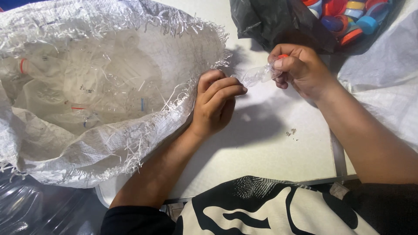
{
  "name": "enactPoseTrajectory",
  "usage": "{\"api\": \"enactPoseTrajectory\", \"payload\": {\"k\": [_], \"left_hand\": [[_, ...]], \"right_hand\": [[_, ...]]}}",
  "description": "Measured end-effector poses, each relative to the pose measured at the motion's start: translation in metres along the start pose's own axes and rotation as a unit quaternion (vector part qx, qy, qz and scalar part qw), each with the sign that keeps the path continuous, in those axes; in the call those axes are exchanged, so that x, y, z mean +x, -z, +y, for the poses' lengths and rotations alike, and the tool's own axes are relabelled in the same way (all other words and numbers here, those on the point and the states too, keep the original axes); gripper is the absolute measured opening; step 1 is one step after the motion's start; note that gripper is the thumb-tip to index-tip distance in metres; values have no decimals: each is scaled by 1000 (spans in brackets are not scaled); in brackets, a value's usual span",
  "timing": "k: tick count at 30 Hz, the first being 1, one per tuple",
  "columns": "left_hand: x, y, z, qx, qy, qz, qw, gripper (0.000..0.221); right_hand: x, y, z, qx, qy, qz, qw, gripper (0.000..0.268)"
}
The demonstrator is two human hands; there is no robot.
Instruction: The recorder is sorting plastic bottles and caps into bags for recycling.
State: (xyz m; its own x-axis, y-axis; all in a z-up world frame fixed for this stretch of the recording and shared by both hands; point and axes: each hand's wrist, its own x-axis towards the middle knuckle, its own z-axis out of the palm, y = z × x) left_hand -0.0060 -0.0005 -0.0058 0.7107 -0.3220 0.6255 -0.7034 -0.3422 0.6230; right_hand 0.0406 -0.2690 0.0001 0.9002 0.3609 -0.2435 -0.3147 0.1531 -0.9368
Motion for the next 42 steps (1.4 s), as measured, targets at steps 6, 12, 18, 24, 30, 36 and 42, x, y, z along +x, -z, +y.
{"api": "enactPoseTrajectory", "payload": {"k": [6,12,18,24,30,36,42], "left_hand": [[11,2,10,34,49,-7,998,47],[12,4,16,34,112,-32,993,52],[12,2,13,32,116,-46,992,38],[9,2,16,-77,135,-47,987,39],[3,-1,16,-128,202,-82,968,36],[-14,-11,-8,-299,311,-62,900,29],[-12,-10,-27,-433,300,-27,850,35]], "right_hand": [[-1,3,2,-36,68,-31,997,30],[-1,-14,11,-144,96,-98,980,34],[-4,-24,5,-211,114,-78,968,38],[-7,-24,0,-353,223,-34,908,41],[-14,-33,-1,-394,292,-12,871,48],[-20,-40,-9,-413,312,6,855,43],[-41,-33,-73,-474,382,63,791,27]]}}
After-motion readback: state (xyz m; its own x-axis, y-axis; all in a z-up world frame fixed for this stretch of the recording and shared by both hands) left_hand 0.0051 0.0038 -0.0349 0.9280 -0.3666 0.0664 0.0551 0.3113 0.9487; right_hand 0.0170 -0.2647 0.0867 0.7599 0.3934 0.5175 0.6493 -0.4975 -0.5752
